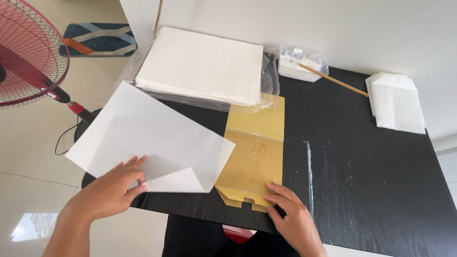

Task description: Manually folding and gluing paper sheets to create bags using a template and a brush.

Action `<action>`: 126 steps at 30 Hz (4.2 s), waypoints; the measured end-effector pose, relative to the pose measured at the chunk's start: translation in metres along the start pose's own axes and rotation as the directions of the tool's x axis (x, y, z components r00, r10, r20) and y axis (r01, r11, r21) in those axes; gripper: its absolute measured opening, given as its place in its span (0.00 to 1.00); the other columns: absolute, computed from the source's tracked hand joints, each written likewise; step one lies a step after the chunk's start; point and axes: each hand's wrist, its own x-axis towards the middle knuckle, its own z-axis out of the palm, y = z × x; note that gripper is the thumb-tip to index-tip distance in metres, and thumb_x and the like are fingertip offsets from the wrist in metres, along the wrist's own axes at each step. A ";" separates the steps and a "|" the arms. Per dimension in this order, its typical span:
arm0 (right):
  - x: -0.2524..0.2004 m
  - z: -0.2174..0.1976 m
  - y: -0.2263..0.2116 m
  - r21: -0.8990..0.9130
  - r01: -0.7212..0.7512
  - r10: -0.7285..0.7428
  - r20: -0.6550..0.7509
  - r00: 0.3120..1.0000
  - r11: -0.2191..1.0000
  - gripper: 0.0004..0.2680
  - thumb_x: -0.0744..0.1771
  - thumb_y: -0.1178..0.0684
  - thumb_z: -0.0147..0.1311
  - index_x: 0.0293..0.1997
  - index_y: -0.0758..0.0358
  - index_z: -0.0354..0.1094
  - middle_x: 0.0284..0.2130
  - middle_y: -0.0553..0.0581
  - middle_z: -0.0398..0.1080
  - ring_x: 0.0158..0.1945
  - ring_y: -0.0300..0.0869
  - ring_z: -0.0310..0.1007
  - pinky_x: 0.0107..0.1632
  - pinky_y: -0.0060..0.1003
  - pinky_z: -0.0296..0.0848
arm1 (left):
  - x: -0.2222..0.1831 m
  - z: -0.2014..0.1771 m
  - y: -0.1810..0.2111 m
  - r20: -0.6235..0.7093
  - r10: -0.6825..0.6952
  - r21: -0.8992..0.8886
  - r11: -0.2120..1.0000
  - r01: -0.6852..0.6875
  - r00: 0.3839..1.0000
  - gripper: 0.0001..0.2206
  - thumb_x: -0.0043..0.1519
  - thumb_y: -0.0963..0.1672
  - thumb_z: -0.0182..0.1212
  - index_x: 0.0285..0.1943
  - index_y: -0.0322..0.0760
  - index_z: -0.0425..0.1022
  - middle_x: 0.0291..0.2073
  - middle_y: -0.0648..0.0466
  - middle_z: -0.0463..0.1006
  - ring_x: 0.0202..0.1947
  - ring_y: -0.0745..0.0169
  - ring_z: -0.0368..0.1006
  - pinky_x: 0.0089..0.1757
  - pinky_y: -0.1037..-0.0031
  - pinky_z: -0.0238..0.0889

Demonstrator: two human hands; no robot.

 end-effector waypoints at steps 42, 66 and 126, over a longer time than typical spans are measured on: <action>-0.005 0.024 -0.015 0.276 -0.001 0.083 -0.285 0.955 0.961 0.05 0.66 0.52 0.59 0.39 0.58 0.80 0.64 0.57 0.67 0.42 0.38 0.80 0.64 0.38 0.69 | 0.072 0.090 0.078 -0.310 0.320 0.268 0.933 -0.241 0.895 0.25 0.68 0.51 0.47 0.73 0.38 0.58 0.80 0.49 0.44 0.72 0.49 0.48 0.62 0.56 0.50; 0.007 0.026 -0.013 0.216 0.031 0.031 -0.277 0.960 0.976 0.06 0.68 0.52 0.54 0.40 0.61 0.74 0.62 0.56 0.70 0.76 0.49 0.58 0.64 0.41 0.70 | 0.085 0.113 0.097 -0.524 0.405 0.415 0.890 -0.191 0.749 0.27 0.65 0.53 0.52 0.75 0.55 0.60 0.76 0.40 0.52 0.75 0.41 0.47 0.64 0.52 0.43; 0.010 0.022 -0.010 0.201 0.015 0.040 -0.267 0.963 0.979 0.07 0.68 0.51 0.54 0.41 0.62 0.74 0.63 0.55 0.69 0.75 0.48 0.59 0.64 0.41 0.69 | 0.089 0.123 0.099 -0.541 0.422 0.451 0.876 -0.173 0.728 0.28 0.65 0.54 0.49 0.76 0.53 0.58 0.76 0.41 0.51 0.75 0.43 0.46 0.65 0.52 0.42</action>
